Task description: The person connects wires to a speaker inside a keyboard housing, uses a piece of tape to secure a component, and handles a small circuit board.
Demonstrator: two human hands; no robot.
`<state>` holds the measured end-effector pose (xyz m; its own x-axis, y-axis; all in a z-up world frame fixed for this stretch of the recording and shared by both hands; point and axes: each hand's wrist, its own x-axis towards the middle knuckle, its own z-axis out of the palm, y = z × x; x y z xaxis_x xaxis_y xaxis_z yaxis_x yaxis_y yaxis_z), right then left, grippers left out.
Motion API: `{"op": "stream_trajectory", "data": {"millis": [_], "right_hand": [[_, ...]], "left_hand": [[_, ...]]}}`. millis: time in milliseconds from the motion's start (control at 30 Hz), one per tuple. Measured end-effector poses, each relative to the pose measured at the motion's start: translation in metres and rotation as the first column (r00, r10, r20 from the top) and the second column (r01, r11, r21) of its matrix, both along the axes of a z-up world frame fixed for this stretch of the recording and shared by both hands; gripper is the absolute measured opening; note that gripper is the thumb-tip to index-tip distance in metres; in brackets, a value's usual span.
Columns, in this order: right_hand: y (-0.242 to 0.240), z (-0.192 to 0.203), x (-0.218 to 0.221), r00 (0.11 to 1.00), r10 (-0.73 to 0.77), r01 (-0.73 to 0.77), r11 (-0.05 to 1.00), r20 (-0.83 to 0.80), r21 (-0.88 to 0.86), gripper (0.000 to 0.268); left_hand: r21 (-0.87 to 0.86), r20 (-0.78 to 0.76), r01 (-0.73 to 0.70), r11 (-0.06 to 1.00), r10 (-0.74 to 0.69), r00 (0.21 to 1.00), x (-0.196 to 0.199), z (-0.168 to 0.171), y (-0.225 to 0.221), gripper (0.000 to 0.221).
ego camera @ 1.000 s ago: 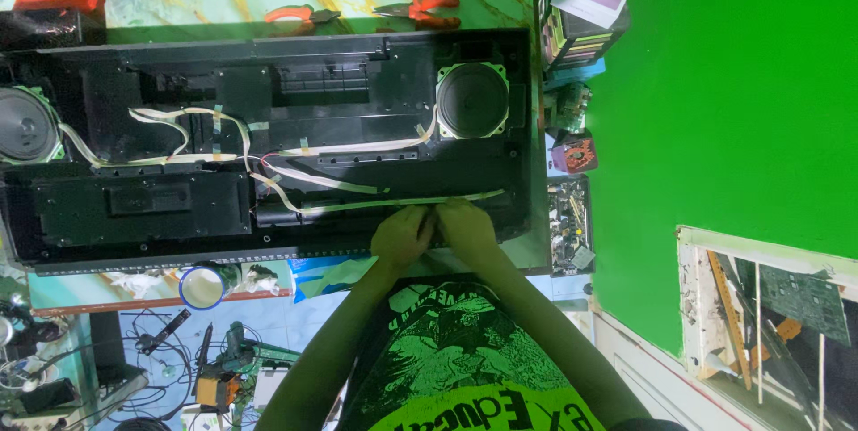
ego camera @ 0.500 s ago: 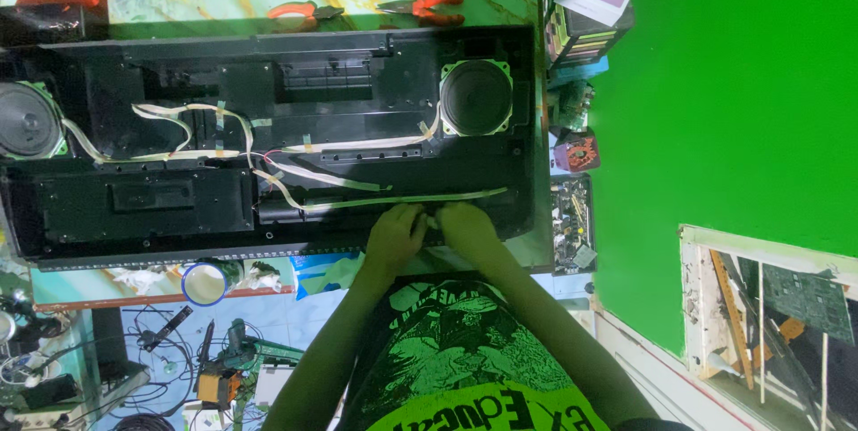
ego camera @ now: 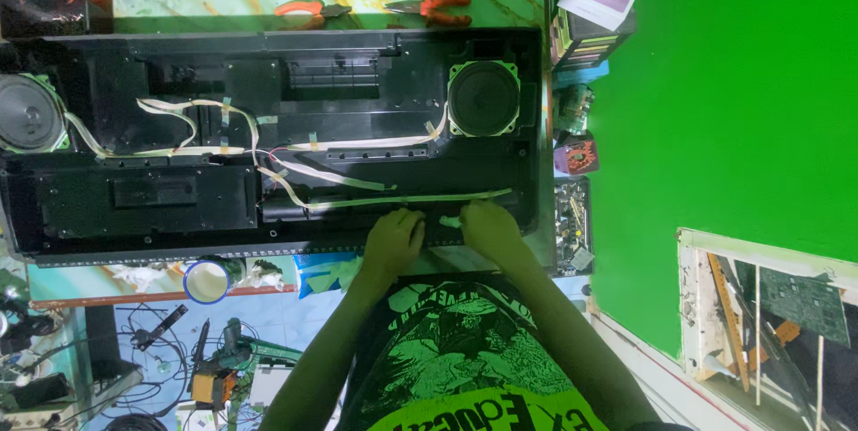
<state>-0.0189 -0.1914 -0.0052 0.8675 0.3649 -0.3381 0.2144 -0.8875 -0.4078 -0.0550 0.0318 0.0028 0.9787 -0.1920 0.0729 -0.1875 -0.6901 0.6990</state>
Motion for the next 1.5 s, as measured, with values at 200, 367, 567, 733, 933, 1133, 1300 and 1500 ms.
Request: {"op": "stream_trajectory", "data": {"millis": [200, 367, 567, 733, 933, 1133, 1300, 1500], "right_hand": [[0.044, 0.001, -0.002, 0.998, 0.031, -0.021, 0.978, -0.047, 0.206, 0.023], [0.077, 0.017, 0.002, 0.995, 0.038, -0.009, 0.956, -0.092, 0.293, 0.016], [0.069, 0.016, -0.01, 0.999, -0.04, 0.031, 0.96, 0.029, 0.279, 0.017], [0.03, 0.005, -0.002, 0.999, -0.027, 0.026, 0.999, -0.027, -0.045, 0.019], [0.041, 0.008, -0.012, 0.994, 0.046, -0.058, 0.991, 0.098, 0.117, 0.02], [0.065, 0.022, -0.012, 0.998, -0.005, 0.029, 0.908, -0.059, 0.418, 0.018], [0.05, 0.034, -0.01, 0.944, -0.209, 0.313, 0.812, -0.255, 0.494, 0.026], [0.036, 0.06, -0.019, 0.971, -0.215, 0.23, 0.723, -0.103, 0.651, 0.019]], "left_hand": [[-0.091, 0.022, 0.008, 0.996, -0.006, 1.0, 0.001, -0.004, 0.006, 0.025], [-0.086, -0.005, -0.045, 0.995, 0.045, 0.999, 0.004, -0.008, 0.015, 0.031], [-0.054, -0.008, 0.023, 0.998, -0.024, 1.0, 0.003, -0.008, 0.022, 0.026], [0.02, -0.044, 0.059, 0.998, -0.058, 0.997, 0.002, 0.001, 0.022, 0.023], [0.032, -0.024, 0.063, 0.997, -0.063, 0.998, -0.004, 0.004, 0.018, 0.029], [0.091, -0.026, 0.013, 0.996, -0.011, 1.0, -0.01, 0.007, 0.014, 0.032], [0.012, 0.042, -0.094, 0.995, 0.094, 0.995, -0.013, 0.024, 0.005, 0.019], [-0.416, 0.076, -0.222, 0.882, 0.277, 0.958, -0.012, 0.012, -0.013, 0.013]]}}
